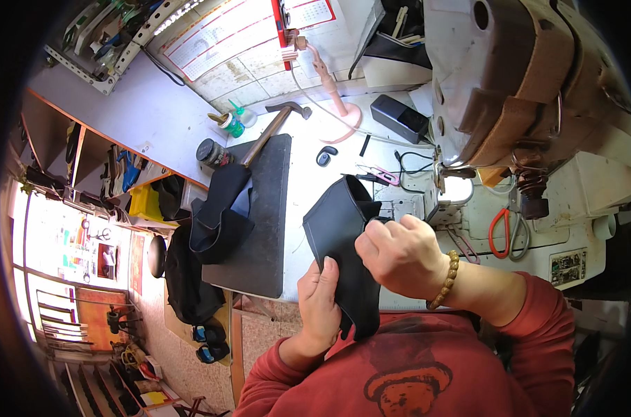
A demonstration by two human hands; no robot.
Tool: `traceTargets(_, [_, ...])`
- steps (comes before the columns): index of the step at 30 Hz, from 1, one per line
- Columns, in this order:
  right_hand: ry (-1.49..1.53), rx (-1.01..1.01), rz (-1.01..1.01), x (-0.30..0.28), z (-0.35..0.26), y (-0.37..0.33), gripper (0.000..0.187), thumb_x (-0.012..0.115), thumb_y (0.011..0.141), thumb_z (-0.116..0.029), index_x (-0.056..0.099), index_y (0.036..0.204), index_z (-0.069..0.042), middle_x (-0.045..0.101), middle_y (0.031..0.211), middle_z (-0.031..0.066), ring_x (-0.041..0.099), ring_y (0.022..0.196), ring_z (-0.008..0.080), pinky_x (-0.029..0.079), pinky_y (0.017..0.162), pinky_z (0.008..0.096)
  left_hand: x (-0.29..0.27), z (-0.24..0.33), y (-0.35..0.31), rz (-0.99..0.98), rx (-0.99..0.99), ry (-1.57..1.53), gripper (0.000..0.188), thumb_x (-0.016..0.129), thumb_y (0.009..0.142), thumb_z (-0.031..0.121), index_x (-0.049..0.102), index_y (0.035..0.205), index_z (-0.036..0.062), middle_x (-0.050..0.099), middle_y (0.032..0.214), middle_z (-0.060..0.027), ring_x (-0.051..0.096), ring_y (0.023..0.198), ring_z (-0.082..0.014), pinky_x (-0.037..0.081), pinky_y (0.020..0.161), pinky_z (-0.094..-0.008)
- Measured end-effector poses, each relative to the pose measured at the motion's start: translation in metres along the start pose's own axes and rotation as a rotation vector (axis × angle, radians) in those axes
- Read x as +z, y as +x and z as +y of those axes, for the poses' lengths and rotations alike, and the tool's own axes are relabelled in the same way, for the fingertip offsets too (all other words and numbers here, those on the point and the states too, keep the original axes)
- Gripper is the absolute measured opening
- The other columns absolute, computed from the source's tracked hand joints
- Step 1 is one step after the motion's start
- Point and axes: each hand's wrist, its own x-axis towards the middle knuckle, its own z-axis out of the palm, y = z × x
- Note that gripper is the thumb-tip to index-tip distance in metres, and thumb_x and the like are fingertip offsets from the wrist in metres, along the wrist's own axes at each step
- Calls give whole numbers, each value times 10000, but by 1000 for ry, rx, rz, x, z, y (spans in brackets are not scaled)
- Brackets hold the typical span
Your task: The person aligns a black leather piece under a sewing machine needle, then operates the machine to stitch the material. They repeatedly adjust the leather and the machine, guiding the piece through the needle area.
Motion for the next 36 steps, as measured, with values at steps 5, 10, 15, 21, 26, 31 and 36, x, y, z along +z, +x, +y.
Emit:
traceTargets(5, [491, 310, -169, -1, 9, 3, 93, 591, 740, -138, 521, 721, -78, 531, 696, 66, 567, 583, 270, 449, 530, 371, 0, 1, 3, 40, -59, -60, 331, 418, 1020, 223, 551, 1159, -45, 616, 1011, -38, 553, 852, -79, 447, 761, -215])
traceTargets(10, [875, 239, -93, -3, 6, -6, 88, 621, 684, -30, 555, 729, -64, 551, 677, 71, 565, 568, 270, 460, 501, 339, -5, 2, 8, 47, -150, -123, 329, 419, 1017, 220, 550, 1168, -41, 626, 1048, -75, 585, 876, -110, 463, 780, -231])
traceTargets(15, [575, 119, -296, -10, -2, -24, 120, 684, 727, -151, 570, 729, -116, 531, 688, 31, 544, 548, 234, 448, 486, 340, -7, 8, 11, 73, -169, -238, 342, 399, 1017, 212, 537, 1179, -56, 628, 1094, -117, 614, 925, -154, 481, 832, -261])
traceTargets(21, [277, 165, -50, -13, 7, -21, 72, 616, 772, -105, 552, 802, -92, 482, 733, 30, 553, 624, 168, 435, 539, 297, -1, 10, 7, 85, -161, -213, 348, 408, 1010, 231, 529, 1183, -46, 624, 1091, -118, 614, 930, -166, 482, 833, -272])
traceTargets(26, [126, 104, -50, -11, 3, -11, 39, 577, 759, -101, 562, 794, -92, 470, 730, 15, 531, 612, 135, 414, 543, 269, 1, 6, 2, 59, -60, -130, 323, 422, 1007, 217, 542, 1163, -38, 625, 1059, -84, 596, 904, -134, 468, 809, -247])
traceTargets(31, [36, 85, -51, -8, -1, -8, 31, 580, 739, -109, 562, 763, -100, 448, 700, 8, 495, 573, 131, 384, 526, 270, 3, -3, -1, 56, 18, -30, 309, 435, 1008, 210, 552, 1144, -41, 618, 1033, -57, 564, 877, -93, 446, 776, -217])
traceTargets(36, [-51, 74, -86, 1, -5, -5, 110, 626, 697, -129, 515, 695, -125, 434, 665, 6, 475, 538, 149, 357, 516, 281, 1, -9, 0, 45, 31, 74, 312, 439, 1014, 228, 573, 1104, -40, 574, 906, 15, 468, 776, -37, 394, 677, -183])
